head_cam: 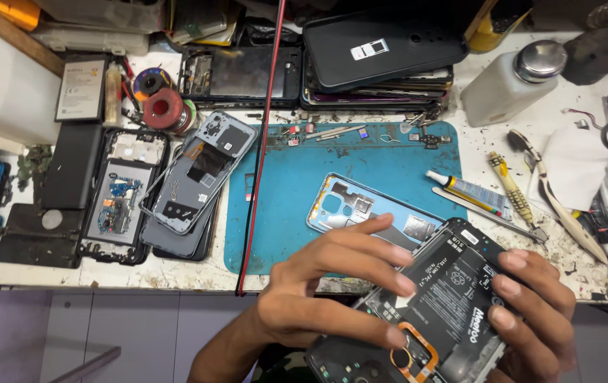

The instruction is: The person works on a disassembled smartphone on a repair mat, prying at an internal flex cable with a metal tool, then cleans the light blue back cover with a brush, aligns it over the phone body, and presses it into place. They then handle the battery-labeled back panel, insert the SIM tray, and press the cover edges to seat it.

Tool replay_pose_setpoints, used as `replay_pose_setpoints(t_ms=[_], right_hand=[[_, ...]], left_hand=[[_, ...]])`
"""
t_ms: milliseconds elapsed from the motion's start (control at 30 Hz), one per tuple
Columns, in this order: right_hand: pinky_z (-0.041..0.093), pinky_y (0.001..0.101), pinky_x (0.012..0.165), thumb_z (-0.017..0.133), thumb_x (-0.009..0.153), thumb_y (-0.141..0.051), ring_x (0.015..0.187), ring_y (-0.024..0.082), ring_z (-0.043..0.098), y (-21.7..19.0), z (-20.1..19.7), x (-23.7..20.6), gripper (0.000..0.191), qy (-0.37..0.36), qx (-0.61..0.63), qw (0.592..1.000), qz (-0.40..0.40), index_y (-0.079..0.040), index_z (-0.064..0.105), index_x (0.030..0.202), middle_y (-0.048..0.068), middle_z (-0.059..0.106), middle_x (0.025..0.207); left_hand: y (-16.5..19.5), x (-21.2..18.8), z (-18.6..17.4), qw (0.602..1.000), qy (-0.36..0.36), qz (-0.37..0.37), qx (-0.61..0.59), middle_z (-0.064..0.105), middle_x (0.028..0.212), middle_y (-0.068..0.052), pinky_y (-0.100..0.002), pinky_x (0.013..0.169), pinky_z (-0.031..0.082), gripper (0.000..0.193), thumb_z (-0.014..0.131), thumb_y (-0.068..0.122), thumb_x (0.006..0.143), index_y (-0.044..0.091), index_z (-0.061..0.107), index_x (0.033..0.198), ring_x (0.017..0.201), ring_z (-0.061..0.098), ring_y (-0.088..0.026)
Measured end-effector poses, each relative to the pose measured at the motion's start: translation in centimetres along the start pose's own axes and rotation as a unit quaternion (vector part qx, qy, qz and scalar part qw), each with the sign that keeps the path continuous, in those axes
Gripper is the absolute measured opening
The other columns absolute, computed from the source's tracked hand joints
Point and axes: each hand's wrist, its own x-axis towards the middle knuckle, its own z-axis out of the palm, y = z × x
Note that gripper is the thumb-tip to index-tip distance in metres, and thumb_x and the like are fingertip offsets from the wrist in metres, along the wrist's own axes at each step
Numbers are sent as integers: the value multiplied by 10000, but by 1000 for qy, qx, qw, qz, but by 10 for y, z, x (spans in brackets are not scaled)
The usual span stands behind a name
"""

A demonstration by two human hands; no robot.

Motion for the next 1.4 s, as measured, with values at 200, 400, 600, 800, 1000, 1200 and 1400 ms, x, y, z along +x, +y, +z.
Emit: replay_pose_setpoints(t_ms=[200,400,600,800,1000,1200,1400], right_hand=[[547,538,1073,604,1061,-261,1207,356,632,-7,0,1,277,-35,30,996,73,-55,548,1238,132,573,1246],[612,566,1031,656,982,-225,1167,406,680,5,14,9,348,-16,39,997,58,-61,491,1241,183,586,1245],[610,518,1054,779,979,-288,1171,349,675,16,40,15,585,40,-16,999,7,-166,402,1409,162,578,1323],[487,584,1068,969,805,-442,1173,339,562,18,34,24,927,-138,-250,956,-66,-78,365,1406,135,466,1267],[493,532,1130,924,851,-318,1270,310,558,24,41,23,775,-154,-249,953,-85,-25,457,1395,146,484,1339],[445,554,1184,926,868,-329,1265,315,542,27,36,4,829,-139,-260,952,-85,-18,411,1438,147,415,1338],[390,561,1195,927,902,-363,1263,325,520,26,28,-1,839,-128,-267,950,-96,-38,385,1454,147,401,1319]], left_hand=[[4,16,-4,999,-41,-1,22,718,1265,-58,-555,1224,425,131,755,169,914,171,791,1040,1306,694,-267],[-11,7,0,998,-30,-1,-58,711,1273,-83,-576,1195,441,126,764,163,972,119,725,1084,1377,670,-363],[-27,5,12,969,70,-6,-236,662,1268,-111,-588,1266,466,308,666,279,998,81,591,1222,1352,616,-350],[-52,-5,47,852,320,-143,-389,700,1203,-196,-584,1070,583,217,716,-42,1000,-1,640,1199,1237,684,-415],[-64,-20,50,856,341,-182,-344,694,1212,-225,-556,1116,547,234,676,-84,988,-36,632,1213,1229,676,-408],[-63,-12,52,877,294,-112,-364,684,1219,-181,-635,1154,524,189,674,-73,1033,-5,607,1196,1317,654,-390],[-58,-9,55,891,282,-123,-332,681,1192,-171,-654,1160,554,218,699,-91,1009,1,598,1180,1287,656,-395]])
